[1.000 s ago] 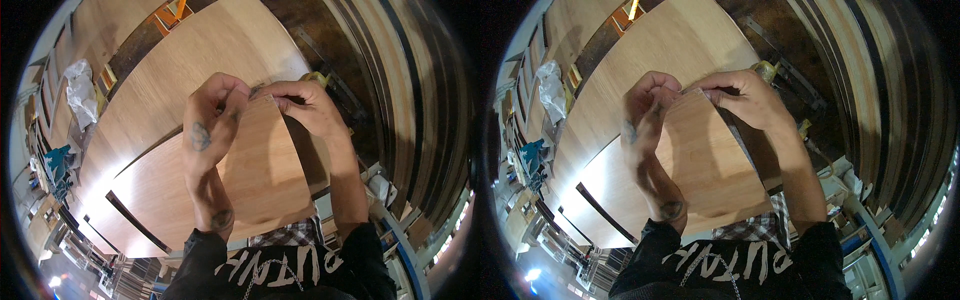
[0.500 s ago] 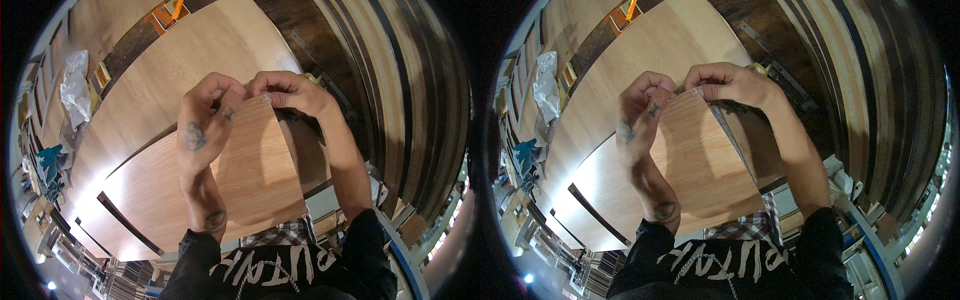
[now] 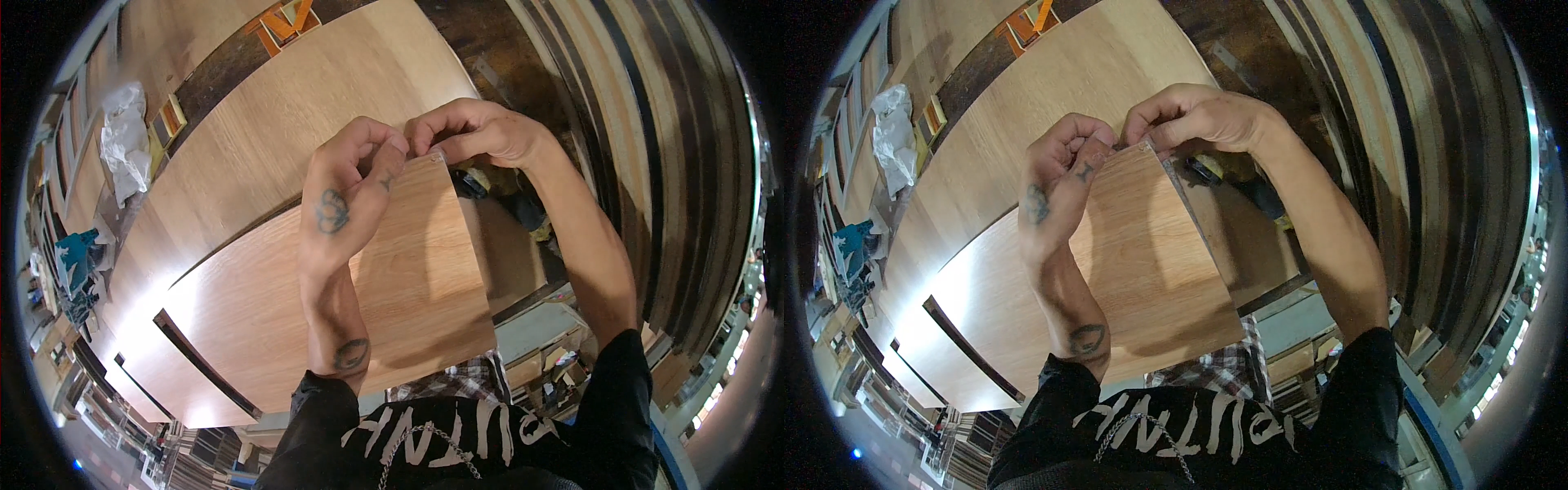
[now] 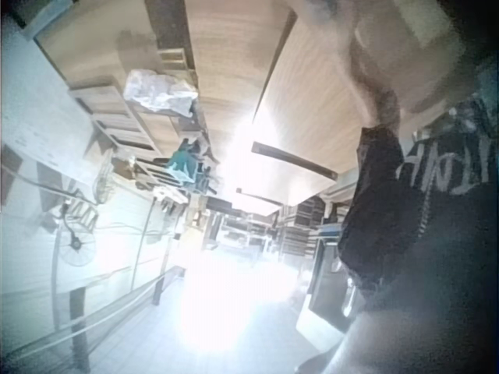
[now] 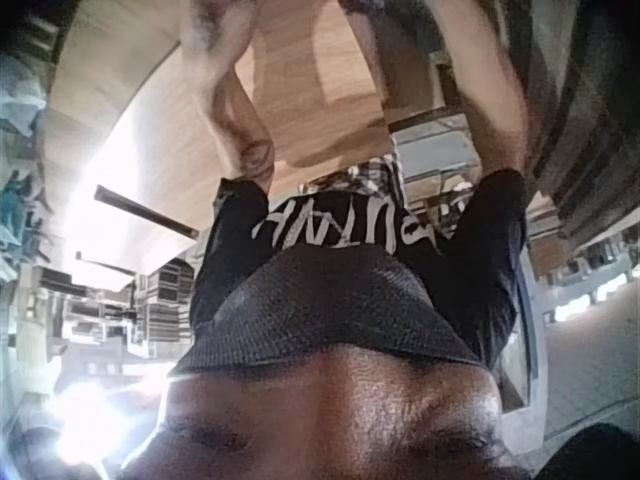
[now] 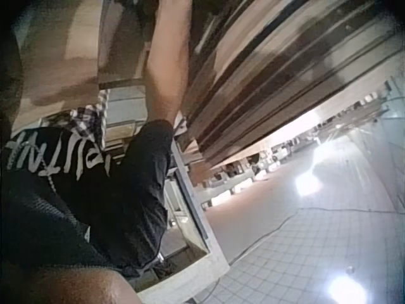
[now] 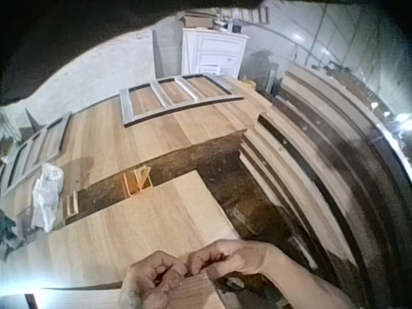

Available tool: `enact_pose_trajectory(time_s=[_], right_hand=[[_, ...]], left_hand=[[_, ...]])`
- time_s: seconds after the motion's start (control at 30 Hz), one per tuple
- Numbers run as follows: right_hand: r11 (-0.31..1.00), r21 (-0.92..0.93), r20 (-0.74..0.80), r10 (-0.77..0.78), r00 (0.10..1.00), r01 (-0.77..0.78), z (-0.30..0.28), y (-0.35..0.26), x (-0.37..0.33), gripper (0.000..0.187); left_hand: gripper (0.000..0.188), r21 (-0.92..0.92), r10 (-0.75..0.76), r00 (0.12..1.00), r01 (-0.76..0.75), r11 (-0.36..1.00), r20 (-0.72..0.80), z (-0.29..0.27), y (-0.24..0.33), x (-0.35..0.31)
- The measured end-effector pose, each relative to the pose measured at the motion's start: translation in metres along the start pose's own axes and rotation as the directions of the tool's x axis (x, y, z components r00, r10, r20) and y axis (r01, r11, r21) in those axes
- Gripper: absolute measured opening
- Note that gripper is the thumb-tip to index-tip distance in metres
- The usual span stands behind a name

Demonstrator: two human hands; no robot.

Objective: The person uses a small blade to mark the edge of a wooden board and then attaches it to a larger panel using a pneumatic nail gun.

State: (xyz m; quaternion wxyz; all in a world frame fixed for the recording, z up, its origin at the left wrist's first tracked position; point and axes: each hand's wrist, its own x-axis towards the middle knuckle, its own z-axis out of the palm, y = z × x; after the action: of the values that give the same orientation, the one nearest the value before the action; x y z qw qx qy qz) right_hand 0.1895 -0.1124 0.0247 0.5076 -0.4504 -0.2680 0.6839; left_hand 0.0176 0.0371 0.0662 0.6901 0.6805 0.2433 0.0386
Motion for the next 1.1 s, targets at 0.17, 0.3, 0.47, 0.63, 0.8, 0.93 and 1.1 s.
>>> enact_pose_trajectory(time_s=[0.17,0.3,0.47,0.63,0.8,0.93,1.1], right_hand=[[0.652,-0.709,-0.558,-0.286,0.779,-0.268,-0.005,-0.011,-0.021,0.025],[0.409,-0.567,-0.797,-0.494,0.349,-0.716,-0.021,0.014,-0.037,0.035],[0.645,-0.348,-0.938,-0.247,0.245,-0.680,-0.043,0.025,-0.024,0.038],[0.480,-0.410,-0.911,-0.253,0.325,-0.776,-0.039,0.007,-0.038,0.033],[0.729,-0.587,-0.807,-0.492,0.327,-0.351,0.027,-0.004,-0.045,0.018],[0.898,-0.437,-0.824,-0.383,0.418,-0.039,0.083,-0.014,-0.042,0.017],[0.982,-0.170,-0.859,-0.109,0.500,-0.079,0.121,0.006,-0.032,0.018]], left_hand=[[0.010,0.073,0.029,1.000,-0.029,0.997,0.005,-0.001,-0.008,0.000],[0.011,0.116,0.046,0.999,-0.048,0.992,0.023,0.004,-0.006,0.001],[0.013,0.187,0.058,0.997,-0.066,0.980,0.048,-0.001,-0.004,0.001],[0.013,0.166,0.003,0.994,-0.022,0.986,0.109,0.012,-0.020,0.009],[0.015,0.239,-0.015,0.997,-0.004,0.971,0.075,-0.003,-0.006,0.006],[0.016,0.251,0.001,0.997,-0.022,0.968,0.083,-0.008,-0.004,0.005],[0.016,0.259,-0.021,0.995,-0.005,0.966,0.096,0.002,-0.002,0.006]])
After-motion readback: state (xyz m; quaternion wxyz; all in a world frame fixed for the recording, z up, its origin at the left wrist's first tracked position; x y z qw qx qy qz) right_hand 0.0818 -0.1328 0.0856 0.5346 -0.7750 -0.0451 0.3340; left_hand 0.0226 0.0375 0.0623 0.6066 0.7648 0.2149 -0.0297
